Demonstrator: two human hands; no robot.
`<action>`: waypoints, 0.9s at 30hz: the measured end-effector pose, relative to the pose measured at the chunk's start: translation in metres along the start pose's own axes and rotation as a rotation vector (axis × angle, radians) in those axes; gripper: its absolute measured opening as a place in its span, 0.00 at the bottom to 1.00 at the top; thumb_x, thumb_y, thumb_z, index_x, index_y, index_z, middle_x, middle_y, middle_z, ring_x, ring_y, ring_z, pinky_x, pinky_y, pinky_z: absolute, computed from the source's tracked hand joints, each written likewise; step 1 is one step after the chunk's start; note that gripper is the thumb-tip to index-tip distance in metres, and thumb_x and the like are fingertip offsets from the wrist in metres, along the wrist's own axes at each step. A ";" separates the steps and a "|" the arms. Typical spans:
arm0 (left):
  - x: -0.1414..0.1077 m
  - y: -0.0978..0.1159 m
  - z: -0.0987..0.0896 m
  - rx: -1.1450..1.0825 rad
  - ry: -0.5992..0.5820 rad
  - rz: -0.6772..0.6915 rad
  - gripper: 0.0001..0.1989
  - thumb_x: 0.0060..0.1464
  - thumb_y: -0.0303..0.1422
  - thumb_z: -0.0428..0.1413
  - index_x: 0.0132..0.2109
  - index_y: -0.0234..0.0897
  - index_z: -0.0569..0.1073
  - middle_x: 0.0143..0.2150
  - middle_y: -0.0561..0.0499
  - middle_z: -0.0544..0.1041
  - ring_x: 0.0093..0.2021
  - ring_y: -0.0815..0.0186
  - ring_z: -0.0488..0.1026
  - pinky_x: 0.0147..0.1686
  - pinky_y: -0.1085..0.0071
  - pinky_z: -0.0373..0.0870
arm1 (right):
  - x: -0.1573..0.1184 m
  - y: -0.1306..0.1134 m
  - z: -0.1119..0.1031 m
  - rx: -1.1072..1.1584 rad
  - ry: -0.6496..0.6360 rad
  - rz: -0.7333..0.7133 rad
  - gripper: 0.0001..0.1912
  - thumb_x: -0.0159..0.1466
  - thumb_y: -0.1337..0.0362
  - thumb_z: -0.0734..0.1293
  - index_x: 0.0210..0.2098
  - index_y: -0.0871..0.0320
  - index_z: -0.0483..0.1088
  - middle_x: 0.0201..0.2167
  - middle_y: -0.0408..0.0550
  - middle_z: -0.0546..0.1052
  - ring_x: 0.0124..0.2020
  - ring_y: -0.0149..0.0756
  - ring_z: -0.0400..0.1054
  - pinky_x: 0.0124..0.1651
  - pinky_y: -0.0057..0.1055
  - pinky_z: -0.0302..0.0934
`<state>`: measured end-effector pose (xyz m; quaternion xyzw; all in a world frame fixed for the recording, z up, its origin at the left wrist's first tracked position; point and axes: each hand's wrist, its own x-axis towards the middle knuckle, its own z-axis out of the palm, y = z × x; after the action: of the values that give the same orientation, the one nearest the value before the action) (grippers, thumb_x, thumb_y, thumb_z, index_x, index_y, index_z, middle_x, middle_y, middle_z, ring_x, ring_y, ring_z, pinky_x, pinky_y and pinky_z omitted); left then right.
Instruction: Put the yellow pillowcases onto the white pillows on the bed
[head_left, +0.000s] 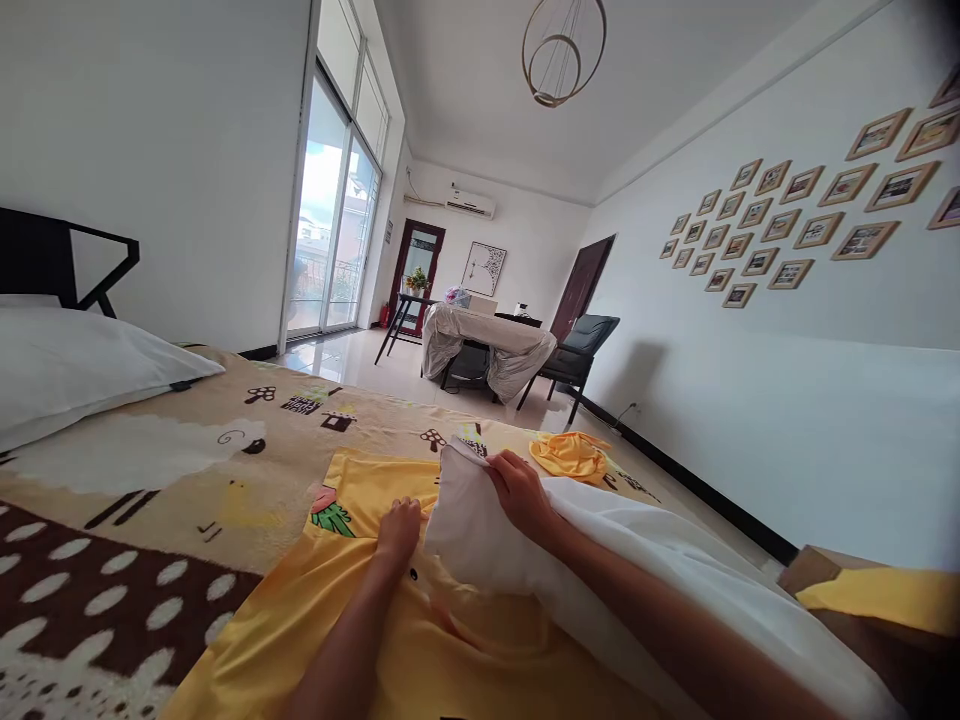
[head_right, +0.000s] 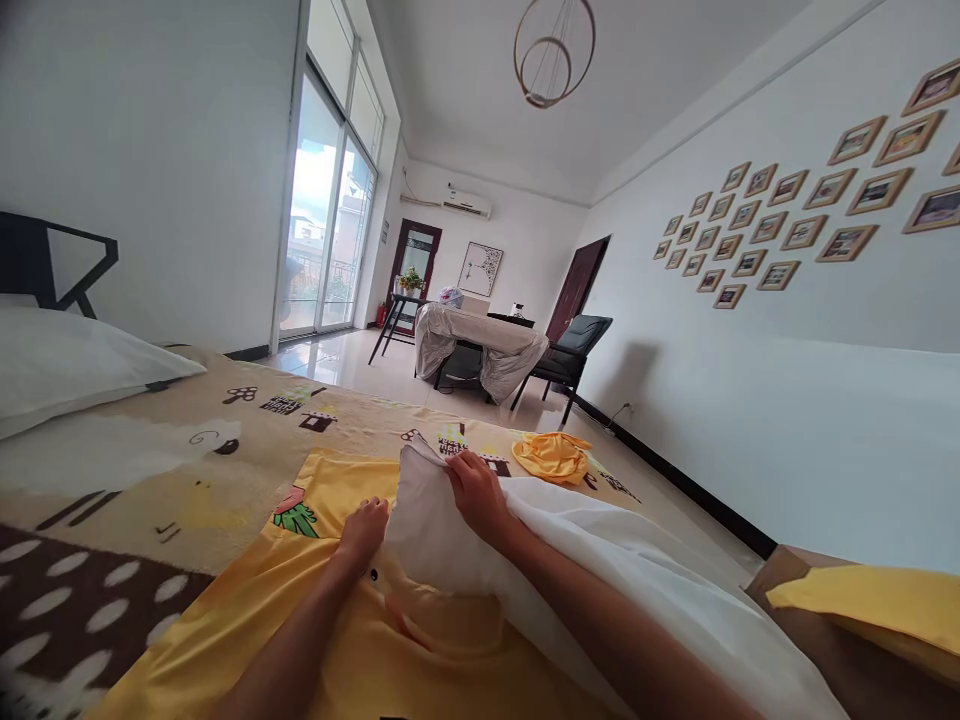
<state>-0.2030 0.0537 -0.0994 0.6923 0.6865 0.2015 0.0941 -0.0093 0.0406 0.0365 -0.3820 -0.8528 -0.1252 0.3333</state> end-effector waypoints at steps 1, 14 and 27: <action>0.001 -0.002 0.001 -0.032 0.009 -0.011 0.12 0.61 0.36 0.52 0.45 0.32 0.72 0.47 0.46 0.73 0.49 0.61 0.70 0.48 0.57 0.68 | -0.002 -0.001 0.003 0.002 0.003 -0.015 0.12 0.68 0.65 0.56 0.36 0.59 0.71 0.33 0.51 0.73 0.36 0.38 0.68 0.39 0.31 0.61; 0.020 -0.011 -0.006 -0.628 0.153 -0.159 0.13 0.60 0.38 0.52 0.33 0.33 0.72 0.32 0.52 0.74 0.35 0.68 0.72 0.41 0.65 0.69 | 0.022 0.004 0.018 0.171 -0.408 0.100 0.10 0.64 0.65 0.60 0.34 0.57 0.73 0.29 0.45 0.77 0.32 0.34 0.69 0.36 0.26 0.59; 0.032 -0.006 0.000 -1.034 0.287 -0.158 0.10 0.56 0.34 0.56 0.30 0.31 0.72 0.25 0.55 0.72 0.25 0.72 0.70 0.28 0.73 0.67 | 0.030 -0.006 0.096 0.134 -0.937 -0.123 0.09 0.51 0.77 0.63 0.21 0.60 0.71 0.19 0.37 0.70 0.23 0.26 0.60 0.27 0.21 0.53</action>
<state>-0.2092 0.0860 -0.0968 0.4676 0.5535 0.5979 0.3428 -0.0737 0.0986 -0.0148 -0.3238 -0.9385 0.0964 -0.0715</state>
